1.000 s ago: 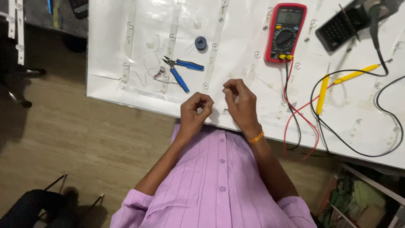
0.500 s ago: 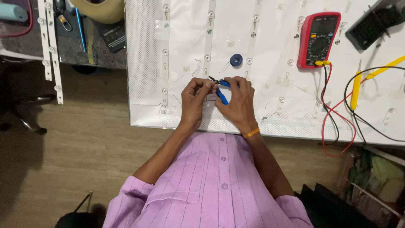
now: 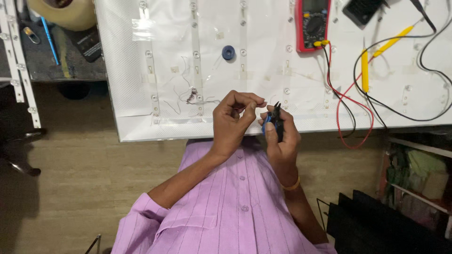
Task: The person sits at a workbench repairing a large white LED light panel. They strip insulation from wire ends with pliers, twist the strands, solder connections onto the panel using a soldering iron with solder wire, and check the wiring with a multimeter.
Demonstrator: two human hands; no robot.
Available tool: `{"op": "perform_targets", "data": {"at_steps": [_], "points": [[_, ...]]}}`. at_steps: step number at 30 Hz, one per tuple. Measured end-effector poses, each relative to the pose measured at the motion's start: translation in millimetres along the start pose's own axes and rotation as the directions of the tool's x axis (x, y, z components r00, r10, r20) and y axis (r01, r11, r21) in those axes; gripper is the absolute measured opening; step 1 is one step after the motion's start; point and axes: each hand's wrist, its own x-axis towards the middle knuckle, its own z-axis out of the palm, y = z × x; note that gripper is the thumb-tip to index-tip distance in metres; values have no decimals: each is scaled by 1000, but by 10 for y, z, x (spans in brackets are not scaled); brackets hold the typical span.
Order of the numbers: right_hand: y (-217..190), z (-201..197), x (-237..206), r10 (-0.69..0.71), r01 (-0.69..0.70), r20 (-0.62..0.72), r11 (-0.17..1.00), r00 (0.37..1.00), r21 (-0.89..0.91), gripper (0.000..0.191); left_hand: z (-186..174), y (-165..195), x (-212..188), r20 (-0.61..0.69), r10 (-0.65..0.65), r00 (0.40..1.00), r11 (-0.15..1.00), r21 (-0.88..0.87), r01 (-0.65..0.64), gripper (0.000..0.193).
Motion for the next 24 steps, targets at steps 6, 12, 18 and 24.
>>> {"op": "perform_targets", "data": {"at_steps": [6, 12, 18, 24], "points": [[-22, -558, -376, -360, 311, -11, 821, 933, -479, 35, 600, -155, -546, 52, -103, 993, 995, 15, 103, 2], [110, -983, -744, -409, 325, -37, 774, 912, -543, 38, 909, -381, -965, 122, -68, 990, 997, 49, 63, 3], [284, -1150, -1010, -376, 302, -69, 830, 924, -469, 37, 1009, -549, -1230, 129, -67, 989, 991, 128, 50, 5], [360, -1263, -1178, -355, 294, -68, 855, 932, -428, 33, 1057, -596, -1426, 139, -79, 987, 987, 147, 58, 6]]}}
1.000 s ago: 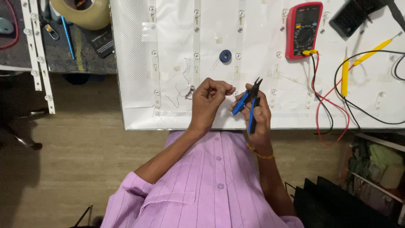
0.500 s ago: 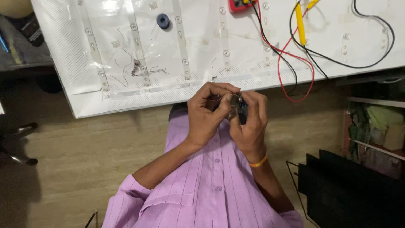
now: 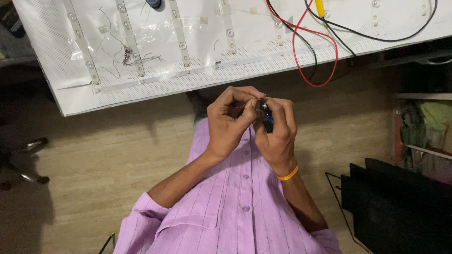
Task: The person sits at a workbench repairing a large white LED light panel. They strip insulation from wire ends with pliers, twist the strands, solder connections onto the panel using a soldering iron with solder wire, and check the wiring with a multimeter.
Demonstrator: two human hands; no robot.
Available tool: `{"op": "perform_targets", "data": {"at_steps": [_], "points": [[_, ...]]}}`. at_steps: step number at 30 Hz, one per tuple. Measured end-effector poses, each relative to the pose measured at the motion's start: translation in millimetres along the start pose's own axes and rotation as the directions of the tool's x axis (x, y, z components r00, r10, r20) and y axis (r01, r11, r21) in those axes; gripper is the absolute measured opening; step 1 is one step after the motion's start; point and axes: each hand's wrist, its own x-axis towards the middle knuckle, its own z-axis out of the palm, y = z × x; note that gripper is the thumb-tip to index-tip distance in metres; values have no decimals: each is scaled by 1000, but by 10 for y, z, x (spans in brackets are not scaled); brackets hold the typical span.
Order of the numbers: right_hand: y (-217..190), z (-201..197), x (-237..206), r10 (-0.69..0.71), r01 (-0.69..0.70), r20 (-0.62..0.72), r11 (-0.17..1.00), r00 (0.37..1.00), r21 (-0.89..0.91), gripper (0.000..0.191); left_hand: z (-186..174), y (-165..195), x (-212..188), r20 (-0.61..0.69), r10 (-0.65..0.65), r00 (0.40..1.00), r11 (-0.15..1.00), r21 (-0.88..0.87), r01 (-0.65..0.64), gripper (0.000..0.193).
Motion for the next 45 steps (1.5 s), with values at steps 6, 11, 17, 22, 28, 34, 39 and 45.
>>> {"op": "perform_targets", "data": {"at_steps": [6, 11, 17, 22, 28, 34, 39, 45], "points": [[44, -77, -132, 20, -20, 0, 999, 1000, 30, 31, 81, -36, -96, -7, -3, 1000, 1000, 2, 3, 7], [186, -49, -217, 23, -23, 1, 999, 1000, -24, 28, 45, -143, -195, 97, 276, 956, 855, 430, -290, 8], [254, -77, -455, -28, 78, -318, 986, 948, 147, 26, -256, -130, -60, -5, 189, 982, 811, 565, -153, 7], [403, -133, -406, 155, -107, -297, 979, 942, 172, 25, -295, -55, -62, 37, 242, 970, 828, 513, -226, 7], [408, -100, -359, 311, -263, -122, 915, 942, 306, 22, 7, -118, -45, 79, 261, 962, 873, 405, -271, 7], [351, -199, -269, 221, -202, -102, 965, 970, 170, 19, 69, -203, 15, 175, 462, 870, 748, 450, -487, 8], [253, -296, -192, -20, 14, -75, 997, 997, -81, 22, 126, -273, -32, 205, 397, 895, 816, 368, -446, 6], [239, -355, -142, -140, 123, -70, 971, 988, -204, 23, 255, -268, -164, 223, 272, 936, 884, 326, -335, 8]]}}
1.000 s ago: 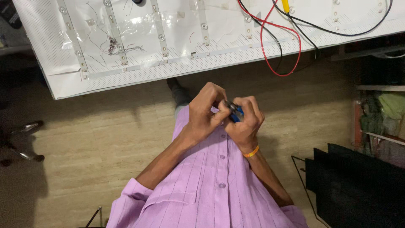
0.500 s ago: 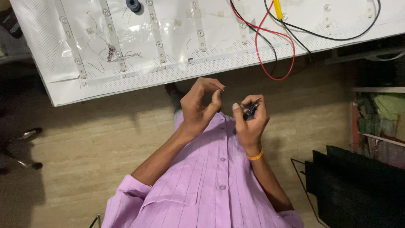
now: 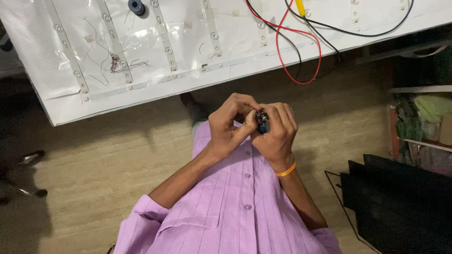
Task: The person sits at a workbench repairing a large white LED light panel. They strip insulation from wire ends with pliers, twist the strands, solder connections onto the panel using a soldering iron with solder wire, and check the wiring with a multimeter.
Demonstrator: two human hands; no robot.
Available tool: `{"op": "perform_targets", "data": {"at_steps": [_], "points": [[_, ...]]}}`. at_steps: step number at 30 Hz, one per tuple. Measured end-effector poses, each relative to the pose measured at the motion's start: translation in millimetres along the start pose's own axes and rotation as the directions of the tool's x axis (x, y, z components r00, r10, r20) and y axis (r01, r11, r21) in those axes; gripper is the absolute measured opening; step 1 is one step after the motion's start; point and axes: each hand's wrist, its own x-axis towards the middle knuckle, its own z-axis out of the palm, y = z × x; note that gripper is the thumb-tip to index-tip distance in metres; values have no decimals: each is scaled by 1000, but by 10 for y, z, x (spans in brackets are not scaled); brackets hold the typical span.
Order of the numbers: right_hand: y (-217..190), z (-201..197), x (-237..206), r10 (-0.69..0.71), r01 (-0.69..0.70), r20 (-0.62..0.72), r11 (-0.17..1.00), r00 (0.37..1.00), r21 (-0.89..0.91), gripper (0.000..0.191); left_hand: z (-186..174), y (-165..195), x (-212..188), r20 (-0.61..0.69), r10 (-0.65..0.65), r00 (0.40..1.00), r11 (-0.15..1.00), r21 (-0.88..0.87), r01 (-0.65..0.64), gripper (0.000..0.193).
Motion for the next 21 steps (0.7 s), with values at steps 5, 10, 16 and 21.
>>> {"op": "perform_targets", "data": {"at_steps": [5, 10, 16, 21], "points": [[42, 1, 4, -7, 8, 13, 1000, 1000, -30, 23, 25, 30, 15, -10, 63, 998, 998, -15, -64, 7], [51, 1, 29, -6, 7, 18, 999, 1000, -38, 26, 32, 37, 39, -9, 19, 1000, 996, -84, -20, 9], [45, -9, 77, -21, 22, 28, 999, 999, -27, 24, 21, 16, 77, 0, 23, 1000, 990, -142, -23, 8], [61, 7, 75, -8, 9, 21, 1000, 1000, -16, 24, 12, 13, 101, 9, 41, 999, 993, -111, -39, 8]]}}
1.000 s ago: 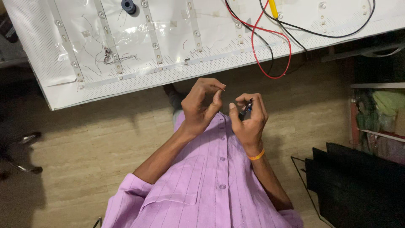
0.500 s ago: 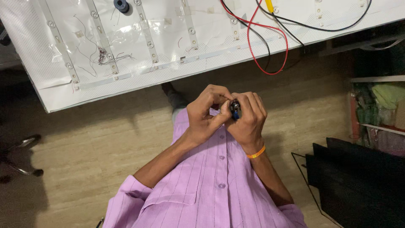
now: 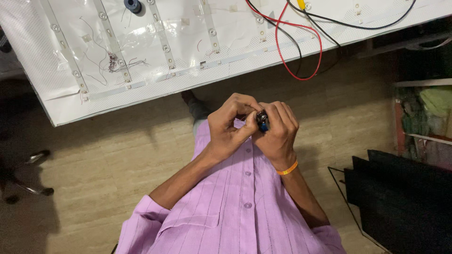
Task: The person sits at a workbench repairing a large white LED light panel. They strip insulation from wire ends with pliers, twist the strands, solder connections onto the panel using a soldering iron with solder wire, and check the wiring with a multimeter.
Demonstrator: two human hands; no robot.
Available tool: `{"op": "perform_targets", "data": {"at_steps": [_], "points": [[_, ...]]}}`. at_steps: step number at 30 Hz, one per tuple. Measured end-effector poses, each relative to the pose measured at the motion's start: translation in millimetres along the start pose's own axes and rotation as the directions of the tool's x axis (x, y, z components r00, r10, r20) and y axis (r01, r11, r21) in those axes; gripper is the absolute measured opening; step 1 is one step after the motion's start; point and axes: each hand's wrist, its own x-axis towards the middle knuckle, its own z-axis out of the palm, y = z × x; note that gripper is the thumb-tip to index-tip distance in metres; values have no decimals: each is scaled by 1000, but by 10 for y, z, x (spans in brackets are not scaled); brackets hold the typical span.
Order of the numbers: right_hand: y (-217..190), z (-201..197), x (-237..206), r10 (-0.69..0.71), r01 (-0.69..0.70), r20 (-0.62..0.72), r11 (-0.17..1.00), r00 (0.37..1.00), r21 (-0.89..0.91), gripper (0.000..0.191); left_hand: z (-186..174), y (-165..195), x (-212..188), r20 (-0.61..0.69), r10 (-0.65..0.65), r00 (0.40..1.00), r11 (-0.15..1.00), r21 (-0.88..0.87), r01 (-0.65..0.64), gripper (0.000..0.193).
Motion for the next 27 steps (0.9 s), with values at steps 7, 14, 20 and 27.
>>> {"op": "perform_targets", "data": {"at_steps": [7, 14, 20, 27], "points": [[76, 47, -72, -2, 2, 0, 1000, 1000, 12, 23, -7, -26, -2, 14, 26, 1000, 999, 42, -26, 11], [129, 180, -204, -11, 24, -105, 991, 994, 129, 23, 12, -54, -32, 1, 172, 985, 975, 145, -170, 11], [140, 220, -290, 131, 5, -314, 918, 940, 397, 32, -189, -31, 8, -163, -121, 979, 991, 44, 130, 5], [227, 192, -262, 399, -344, -104, 874, 911, 344, 27, -99, -85, 37, -62, 165, 984, 951, 274, -142, 15]]}}
